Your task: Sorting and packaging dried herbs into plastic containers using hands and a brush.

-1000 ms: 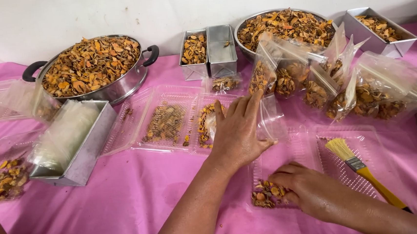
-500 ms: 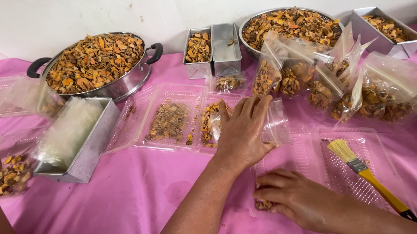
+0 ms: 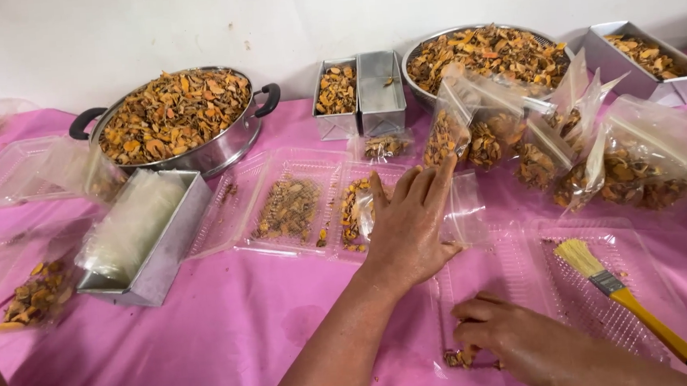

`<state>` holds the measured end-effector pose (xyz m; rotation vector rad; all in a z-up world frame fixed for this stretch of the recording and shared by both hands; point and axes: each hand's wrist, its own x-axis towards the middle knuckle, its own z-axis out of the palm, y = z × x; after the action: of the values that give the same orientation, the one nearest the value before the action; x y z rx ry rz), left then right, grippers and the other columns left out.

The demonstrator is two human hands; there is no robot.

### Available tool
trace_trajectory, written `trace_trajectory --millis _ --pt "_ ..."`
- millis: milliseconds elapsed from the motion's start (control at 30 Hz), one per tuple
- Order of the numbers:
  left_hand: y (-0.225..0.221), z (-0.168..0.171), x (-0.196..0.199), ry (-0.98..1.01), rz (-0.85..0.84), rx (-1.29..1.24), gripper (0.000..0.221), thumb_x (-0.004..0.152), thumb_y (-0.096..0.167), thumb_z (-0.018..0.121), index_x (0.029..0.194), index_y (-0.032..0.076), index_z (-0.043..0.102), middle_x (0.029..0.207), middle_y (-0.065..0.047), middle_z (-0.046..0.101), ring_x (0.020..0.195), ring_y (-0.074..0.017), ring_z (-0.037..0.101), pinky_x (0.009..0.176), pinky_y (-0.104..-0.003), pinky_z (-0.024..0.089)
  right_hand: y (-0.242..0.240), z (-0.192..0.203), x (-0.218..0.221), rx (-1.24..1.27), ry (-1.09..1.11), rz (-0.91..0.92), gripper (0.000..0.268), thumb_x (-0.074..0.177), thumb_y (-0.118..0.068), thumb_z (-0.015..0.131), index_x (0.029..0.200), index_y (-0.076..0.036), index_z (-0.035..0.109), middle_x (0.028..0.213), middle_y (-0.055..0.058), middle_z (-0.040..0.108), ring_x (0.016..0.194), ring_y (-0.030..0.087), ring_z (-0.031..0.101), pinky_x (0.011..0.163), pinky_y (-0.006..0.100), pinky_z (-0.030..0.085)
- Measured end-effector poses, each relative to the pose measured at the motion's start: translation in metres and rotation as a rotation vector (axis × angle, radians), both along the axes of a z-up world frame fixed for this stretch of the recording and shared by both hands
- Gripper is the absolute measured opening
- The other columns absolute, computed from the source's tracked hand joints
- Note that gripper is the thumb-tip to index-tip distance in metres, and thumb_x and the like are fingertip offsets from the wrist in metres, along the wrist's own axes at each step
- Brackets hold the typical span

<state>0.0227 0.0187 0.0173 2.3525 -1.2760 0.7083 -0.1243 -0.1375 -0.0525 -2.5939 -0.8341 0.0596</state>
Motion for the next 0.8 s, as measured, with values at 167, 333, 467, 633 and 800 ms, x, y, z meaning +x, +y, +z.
trace_trajectory --millis 167,333,467,633,800 --pt "-0.002 0.003 0.000 0.052 -0.031 0.014 0.124 0.060 0.053 0.100 0.155 0.013 0.031 0.145 -0.012 0.049 0.137 -0.0325 0.046 0.111 -0.081 0.023 -0.009 0.003 0.001 0.162 -0.004 -0.070 0.029 0.080 0.004 0.061 0.098 -0.011 0.078 0.116 0.007 0.071 0.105 0.023 0.070 0.089 0.034 0.058" --pt "-0.001 0.005 -0.004 0.185 -0.085 -0.052 0.115 0.062 0.046 0.098 0.152 0.012 0.035 0.142 -0.013 0.051 0.133 -0.0300 0.049 0.112 -0.081 0.014 -0.023 0.079 -0.011 0.320 -0.080 -0.304 0.021 0.084 -0.013 0.074 0.100 -0.013 0.088 0.117 0.004 0.082 0.100 0.016 0.084 0.091 0.027 0.072" --pt "-0.004 -0.001 -0.007 0.282 -0.202 -0.196 0.122 0.055 0.042 0.102 0.152 0.012 0.035 0.147 -0.014 0.050 0.136 -0.0344 0.051 0.110 -0.081 0.017 -0.024 0.145 -0.013 0.399 -0.102 -0.781 0.025 0.080 -0.013 0.077 0.100 -0.018 0.091 0.116 -0.006 0.089 0.102 0.011 0.083 0.099 0.027 0.064" --pt "-0.012 0.006 -0.021 0.444 -0.260 -0.196 0.115 0.059 0.047 0.094 0.151 0.011 0.037 0.146 -0.017 0.052 0.134 -0.0396 0.051 0.114 -0.074 0.020 -0.023 0.136 0.022 0.346 -0.492 -0.566 0.021 0.081 -0.006 0.076 0.100 -0.011 0.084 0.106 0.001 0.083 0.112 0.016 0.073 0.108 0.032 0.054" --pt "-0.016 -0.010 -0.012 0.409 -0.390 -0.362 0.107 0.059 0.052 0.086 0.142 0.001 0.042 0.136 -0.018 0.055 0.120 -0.0384 0.056 0.103 -0.049 0.047 -0.021 0.123 0.032 0.201 -0.541 -0.418 0.034 0.083 -0.011 0.077 0.117 -0.009 0.077 0.117 0.006 0.079 0.112 0.023 0.073 0.105 0.038 0.054"
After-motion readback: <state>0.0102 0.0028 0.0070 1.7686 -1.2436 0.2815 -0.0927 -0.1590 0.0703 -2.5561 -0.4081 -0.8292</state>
